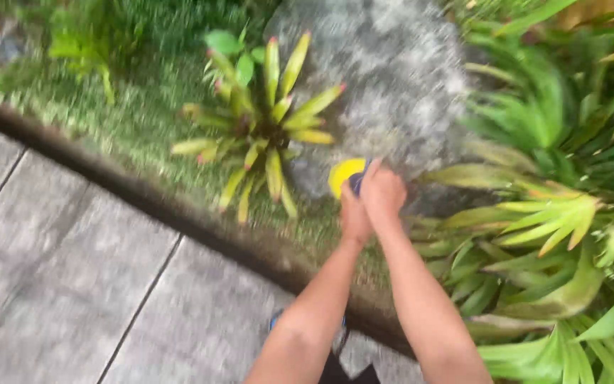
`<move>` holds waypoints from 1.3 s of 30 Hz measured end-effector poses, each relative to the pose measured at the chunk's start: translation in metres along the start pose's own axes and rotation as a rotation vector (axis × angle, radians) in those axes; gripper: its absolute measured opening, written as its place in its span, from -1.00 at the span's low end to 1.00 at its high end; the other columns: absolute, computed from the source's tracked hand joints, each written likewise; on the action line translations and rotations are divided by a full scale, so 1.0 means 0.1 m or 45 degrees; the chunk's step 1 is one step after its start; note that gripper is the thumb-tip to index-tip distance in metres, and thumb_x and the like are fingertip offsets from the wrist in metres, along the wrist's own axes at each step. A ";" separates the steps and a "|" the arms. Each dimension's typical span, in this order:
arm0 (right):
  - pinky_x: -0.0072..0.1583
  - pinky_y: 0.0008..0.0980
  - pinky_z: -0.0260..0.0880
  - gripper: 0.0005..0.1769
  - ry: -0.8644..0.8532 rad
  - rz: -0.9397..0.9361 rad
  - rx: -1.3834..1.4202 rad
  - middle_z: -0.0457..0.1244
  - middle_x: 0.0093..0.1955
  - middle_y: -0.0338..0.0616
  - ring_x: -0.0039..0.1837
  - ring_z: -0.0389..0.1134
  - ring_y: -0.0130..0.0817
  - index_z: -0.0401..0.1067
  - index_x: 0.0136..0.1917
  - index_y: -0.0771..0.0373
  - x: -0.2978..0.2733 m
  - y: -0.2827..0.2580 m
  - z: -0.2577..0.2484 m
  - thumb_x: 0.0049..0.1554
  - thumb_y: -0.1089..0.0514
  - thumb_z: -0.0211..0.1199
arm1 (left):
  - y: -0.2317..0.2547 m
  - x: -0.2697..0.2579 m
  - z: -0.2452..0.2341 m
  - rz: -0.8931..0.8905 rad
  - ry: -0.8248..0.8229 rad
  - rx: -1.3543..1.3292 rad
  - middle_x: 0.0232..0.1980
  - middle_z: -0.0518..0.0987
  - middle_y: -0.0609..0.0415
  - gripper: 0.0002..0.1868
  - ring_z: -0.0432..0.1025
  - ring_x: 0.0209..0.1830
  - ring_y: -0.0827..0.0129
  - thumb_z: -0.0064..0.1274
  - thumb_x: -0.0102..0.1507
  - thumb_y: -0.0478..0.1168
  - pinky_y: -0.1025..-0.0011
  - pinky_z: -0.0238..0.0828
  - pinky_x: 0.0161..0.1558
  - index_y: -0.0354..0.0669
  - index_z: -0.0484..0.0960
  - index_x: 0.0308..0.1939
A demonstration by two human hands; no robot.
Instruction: Water various plants in an outdoor garden using a handheld spray bottle.
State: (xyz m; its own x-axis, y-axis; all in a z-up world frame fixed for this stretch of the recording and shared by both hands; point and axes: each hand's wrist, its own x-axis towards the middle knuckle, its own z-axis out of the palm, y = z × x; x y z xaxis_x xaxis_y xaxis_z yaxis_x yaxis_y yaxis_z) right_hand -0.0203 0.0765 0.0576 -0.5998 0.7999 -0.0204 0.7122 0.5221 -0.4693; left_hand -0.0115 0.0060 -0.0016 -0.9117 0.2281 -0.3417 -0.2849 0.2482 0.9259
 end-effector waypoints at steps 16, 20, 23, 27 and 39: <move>0.03 0.16 0.38 -0.31 -0.103 0.007 0.113 0.35 -0.24 0.29 -0.10 0.41 0.30 0.60 -0.25 0.30 -0.11 -0.22 -0.20 0.30 -0.17 -0.19 | 0.34 -0.11 -0.24 0.280 0.001 0.032 0.14 0.52 -0.30 -0.09 0.48 0.14 -0.01 0.34 0.11 -0.03 0.16 0.37 0.10 -0.44 0.16 0.31; 0.03 0.14 0.41 -0.27 -0.232 0.038 0.089 0.36 -0.27 0.29 -0.14 0.44 0.27 0.57 -0.24 0.33 -0.09 -0.19 -0.25 0.34 -0.18 -0.23 | 0.18 -0.03 -0.16 0.192 -0.012 0.102 0.10 0.55 -0.33 -0.03 0.51 0.11 -0.04 0.37 0.07 -0.02 0.15 0.39 0.08 -0.46 0.14 0.32; 0.06 0.17 0.39 -0.27 -0.152 0.020 0.071 0.35 -0.25 0.30 -0.09 0.41 0.31 0.58 -0.25 0.34 -0.20 -0.05 -0.02 0.34 -0.18 -0.21 | 0.18 -0.26 -0.27 0.195 -0.051 0.266 0.11 0.56 -0.35 -0.07 0.51 0.09 -0.08 0.32 0.12 -0.01 0.12 0.40 0.05 -0.34 0.23 0.43; 0.08 0.15 0.39 -0.27 -0.204 -0.036 -0.014 0.35 -0.24 0.29 -0.10 0.42 0.30 0.59 -0.25 0.34 -0.04 -0.09 0.12 0.32 -0.19 -0.20 | 0.20 0.00 -0.18 0.086 -0.006 0.168 0.04 0.58 -0.35 -0.04 0.53 0.07 -0.07 0.36 0.04 0.01 0.14 0.42 0.03 -0.44 0.18 0.31; 0.06 0.12 0.41 -0.27 -0.182 -0.122 -0.065 0.35 -0.24 0.27 -0.11 0.42 0.26 0.58 -0.28 0.33 -0.17 0.01 0.12 0.35 -0.16 -0.22 | 0.16 -0.09 -0.11 0.164 0.013 -0.093 0.12 0.53 -0.26 -0.16 0.47 0.10 0.05 0.32 0.11 -0.08 0.14 0.38 0.10 -0.36 0.22 0.31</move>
State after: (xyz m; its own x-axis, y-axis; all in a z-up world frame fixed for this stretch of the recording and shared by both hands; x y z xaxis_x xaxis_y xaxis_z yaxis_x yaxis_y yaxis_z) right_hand -0.0134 0.0599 0.0465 -0.7088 0.6976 -0.1046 0.6647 0.6110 -0.4299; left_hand -0.0113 -0.0025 0.0183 -0.9448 0.2443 -0.2182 -0.1860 0.1484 0.9713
